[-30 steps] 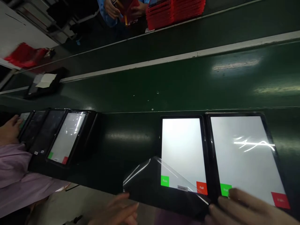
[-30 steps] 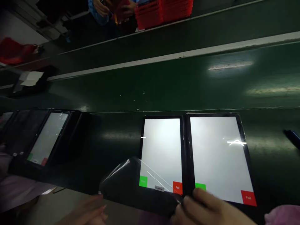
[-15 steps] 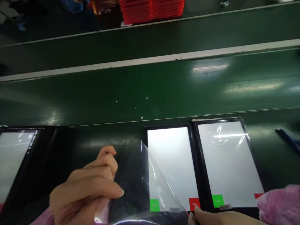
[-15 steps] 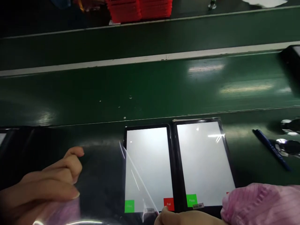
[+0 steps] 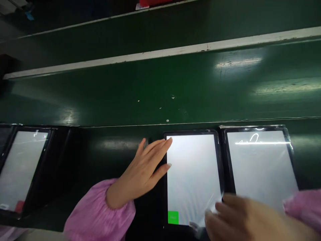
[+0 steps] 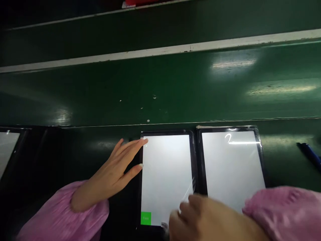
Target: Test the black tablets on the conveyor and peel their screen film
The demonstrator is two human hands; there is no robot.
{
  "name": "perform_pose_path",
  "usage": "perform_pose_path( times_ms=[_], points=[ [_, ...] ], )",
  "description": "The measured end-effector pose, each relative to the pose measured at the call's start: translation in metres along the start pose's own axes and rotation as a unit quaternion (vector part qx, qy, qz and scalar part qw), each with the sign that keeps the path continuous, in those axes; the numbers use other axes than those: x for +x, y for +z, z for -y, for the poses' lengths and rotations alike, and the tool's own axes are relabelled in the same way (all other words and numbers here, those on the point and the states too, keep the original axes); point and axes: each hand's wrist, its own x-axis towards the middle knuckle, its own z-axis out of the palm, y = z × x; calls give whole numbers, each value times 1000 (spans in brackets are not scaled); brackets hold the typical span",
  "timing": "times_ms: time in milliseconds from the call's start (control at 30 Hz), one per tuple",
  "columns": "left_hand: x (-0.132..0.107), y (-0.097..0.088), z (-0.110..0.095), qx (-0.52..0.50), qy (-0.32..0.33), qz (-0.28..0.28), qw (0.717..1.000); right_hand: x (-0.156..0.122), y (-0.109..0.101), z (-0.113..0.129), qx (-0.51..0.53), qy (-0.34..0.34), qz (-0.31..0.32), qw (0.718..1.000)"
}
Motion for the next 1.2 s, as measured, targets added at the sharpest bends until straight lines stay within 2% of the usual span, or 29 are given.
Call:
perform_pose_path(
  times_ms=[33,67,133,200,233,300,400,467,533,667,767,833,900,967,1000,1100,1200],
  points=[
    [4,6,9,-36,2,-16,999,9,-11,-18,8,8,-19,1000],
    [7,11,16,-90,3,-56,994,17,-23,-38,19,13,-59,998],
    [6,19,24,-205,-6,-182,962,30,-47,-82,62,78,-130,986],
    [-1,22,24,-227,-3,-297,928,38,-69,-119,142,176,-208,952],
    [-4,22,20,-203,7,-324,924,40,-79,-132,167,217,-251,928],
    [-10,21,9,-139,46,-304,941,42,-94,-144,189,280,-321,885],
    [-5,22,-11,-4,126,-194,973,42,-105,-139,175,324,-366,855],
    [6,28,-19,118,165,-150,968,42,-106,-130,171,334,-380,846],
    [15,36,-22,191,174,-134,957,40,-105,-123,168,334,-392,840],
    [15,48,-23,177,179,-98,963,36,-102,-115,150,336,-394,843],
    [2,40,-24,110,183,-60,975,34,-100,-108,157,345,-388,840],
    [-11,30,-21,40,154,-86,983,33,-99,-103,163,339,-391,840],
    [-28,23,-17,-27,88,-151,984,31,-97,-97,167,323,-390,846],
    [-47,24,-14,-64,16,-196,978,27,-95,-93,170,303,-386,854],
    [-57,28,-13,-72,-7,-201,977,25,-93,-90,173,297,-385,856],
    [-87,51,-18,-78,-55,-165,982,21,-87,-85,185,285,-386,858],
    [-103,73,-31,-65,-120,-106,985,18,-79,-79,194,273,-390,858]
  ],
)
